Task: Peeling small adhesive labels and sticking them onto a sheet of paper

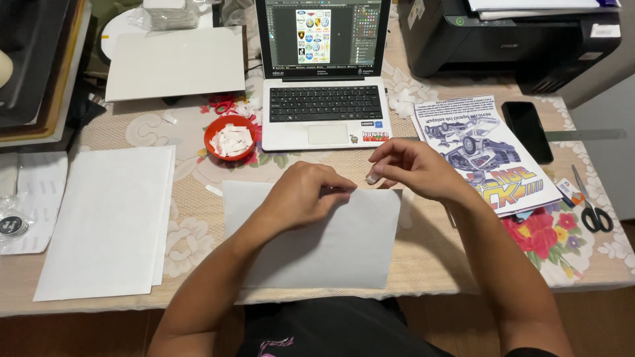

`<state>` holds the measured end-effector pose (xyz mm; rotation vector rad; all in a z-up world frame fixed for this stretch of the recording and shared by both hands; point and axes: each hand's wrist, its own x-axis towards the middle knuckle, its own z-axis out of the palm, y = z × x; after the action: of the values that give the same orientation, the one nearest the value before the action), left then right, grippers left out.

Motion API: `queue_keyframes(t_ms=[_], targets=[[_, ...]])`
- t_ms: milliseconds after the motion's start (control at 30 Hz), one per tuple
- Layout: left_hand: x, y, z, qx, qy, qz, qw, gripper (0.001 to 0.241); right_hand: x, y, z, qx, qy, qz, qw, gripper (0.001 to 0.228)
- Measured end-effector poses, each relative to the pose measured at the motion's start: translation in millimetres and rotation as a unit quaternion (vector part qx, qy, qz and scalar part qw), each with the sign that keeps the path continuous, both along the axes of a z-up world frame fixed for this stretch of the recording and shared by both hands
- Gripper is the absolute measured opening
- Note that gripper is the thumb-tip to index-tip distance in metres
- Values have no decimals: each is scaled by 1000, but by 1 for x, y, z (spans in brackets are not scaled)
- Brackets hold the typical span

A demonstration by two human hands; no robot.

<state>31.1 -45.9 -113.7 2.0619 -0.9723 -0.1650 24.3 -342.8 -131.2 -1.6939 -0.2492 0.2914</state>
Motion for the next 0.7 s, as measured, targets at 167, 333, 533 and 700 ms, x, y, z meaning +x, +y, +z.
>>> queue_keyframes(t_ms=[167, 333, 533, 700], targets=[[-8, 0, 21, -1, -58, 9, 998, 19, -5, -1, 31, -47, 1, 35, 998, 25], [-15, -4, 37, 12, -134, 8, 991, 20, 0, -7, 49, -82, 2, 78, 994, 23], [-26, -8, 48, 15, -177, -8, 984, 23, -2, -9, 62, -99, 13, 98, 990, 18], [-25, 1, 46, -36, -189, -8, 981, 24, -11, -14, 48, -65, -17, 41, 997, 31]])
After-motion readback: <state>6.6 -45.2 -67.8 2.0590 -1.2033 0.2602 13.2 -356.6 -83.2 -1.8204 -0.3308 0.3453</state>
